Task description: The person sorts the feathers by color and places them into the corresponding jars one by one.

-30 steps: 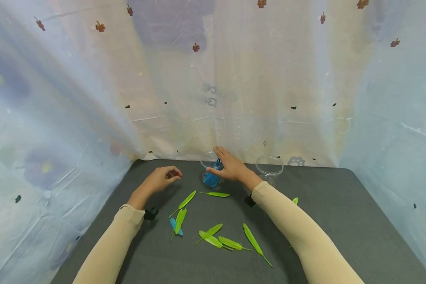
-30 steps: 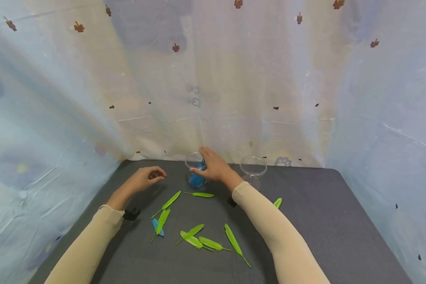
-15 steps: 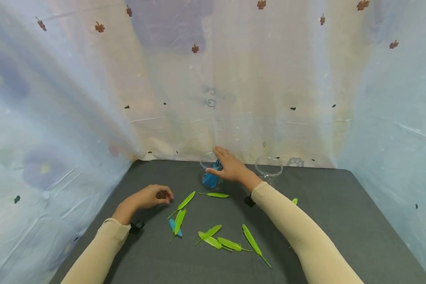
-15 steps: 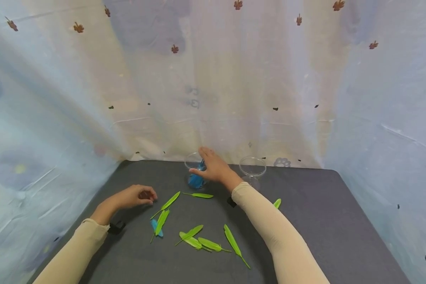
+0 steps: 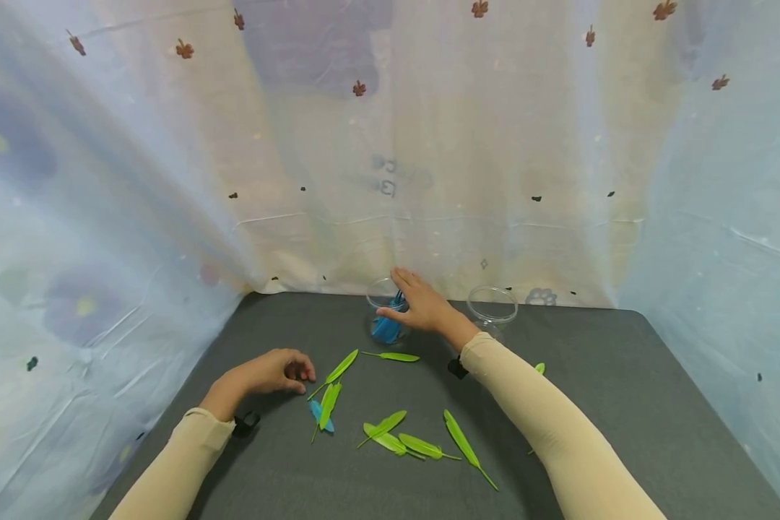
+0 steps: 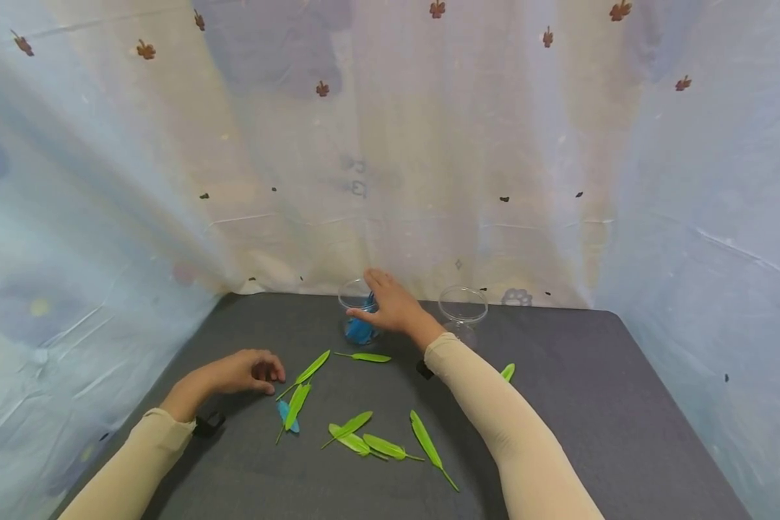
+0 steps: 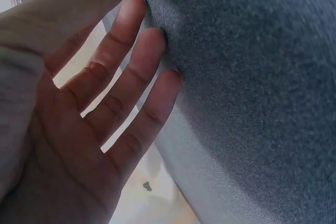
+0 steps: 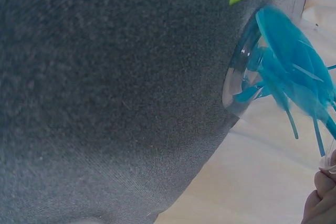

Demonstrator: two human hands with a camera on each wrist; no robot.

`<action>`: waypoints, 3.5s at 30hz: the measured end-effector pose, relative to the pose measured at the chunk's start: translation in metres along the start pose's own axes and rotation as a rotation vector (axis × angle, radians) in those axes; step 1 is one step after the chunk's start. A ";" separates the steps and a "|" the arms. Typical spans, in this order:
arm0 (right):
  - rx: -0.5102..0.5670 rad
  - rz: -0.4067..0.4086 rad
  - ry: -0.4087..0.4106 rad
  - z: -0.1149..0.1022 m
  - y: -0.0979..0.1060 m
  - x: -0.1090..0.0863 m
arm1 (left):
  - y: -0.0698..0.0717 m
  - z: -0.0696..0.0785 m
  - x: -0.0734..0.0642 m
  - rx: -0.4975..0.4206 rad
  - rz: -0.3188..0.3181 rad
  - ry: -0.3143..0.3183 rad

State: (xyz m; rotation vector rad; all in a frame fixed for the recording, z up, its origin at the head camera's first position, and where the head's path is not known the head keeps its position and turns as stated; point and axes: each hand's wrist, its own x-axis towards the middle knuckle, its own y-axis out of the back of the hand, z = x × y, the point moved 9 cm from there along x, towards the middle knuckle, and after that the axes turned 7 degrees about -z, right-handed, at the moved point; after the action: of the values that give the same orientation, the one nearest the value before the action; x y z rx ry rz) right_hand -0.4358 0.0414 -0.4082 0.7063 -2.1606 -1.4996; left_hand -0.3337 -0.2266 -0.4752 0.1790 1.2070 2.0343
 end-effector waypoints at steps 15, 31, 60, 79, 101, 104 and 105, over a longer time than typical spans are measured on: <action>-0.001 0.011 -0.007 -0.001 -0.001 0.000 | -0.005 0.010 0.002 0.010 -0.027 -0.004; 0.021 0.010 -0.012 -0.001 0.000 -0.001 | -0.005 0.021 -0.001 0.050 -0.024 -0.015; 0.016 0.011 -0.005 -0.001 0.000 -0.001 | 0.012 0.037 0.001 0.007 -0.006 -0.055; 0.008 0.009 -0.007 0.000 0.001 0.003 | 0.045 0.067 0.000 -0.043 0.205 -0.139; 0.006 0.005 0.001 0.003 -0.002 0.004 | 0.109 0.075 -0.013 -0.078 0.814 -0.095; 0.013 0.008 0.002 0.003 0.000 0.003 | 0.117 0.080 -0.011 -0.097 0.889 -0.102; 0.010 0.010 0.002 0.003 0.000 0.003 | 0.119 0.082 -0.010 -0.104 0.907 -0.100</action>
State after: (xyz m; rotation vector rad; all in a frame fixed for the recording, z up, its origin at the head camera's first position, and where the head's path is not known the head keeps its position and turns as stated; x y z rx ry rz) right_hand -0.4396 0.0416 -0.4085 0.6994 -2.1682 -1.4838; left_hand -0.3518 -0.2088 -0.3329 0.8992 1.0391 2.7925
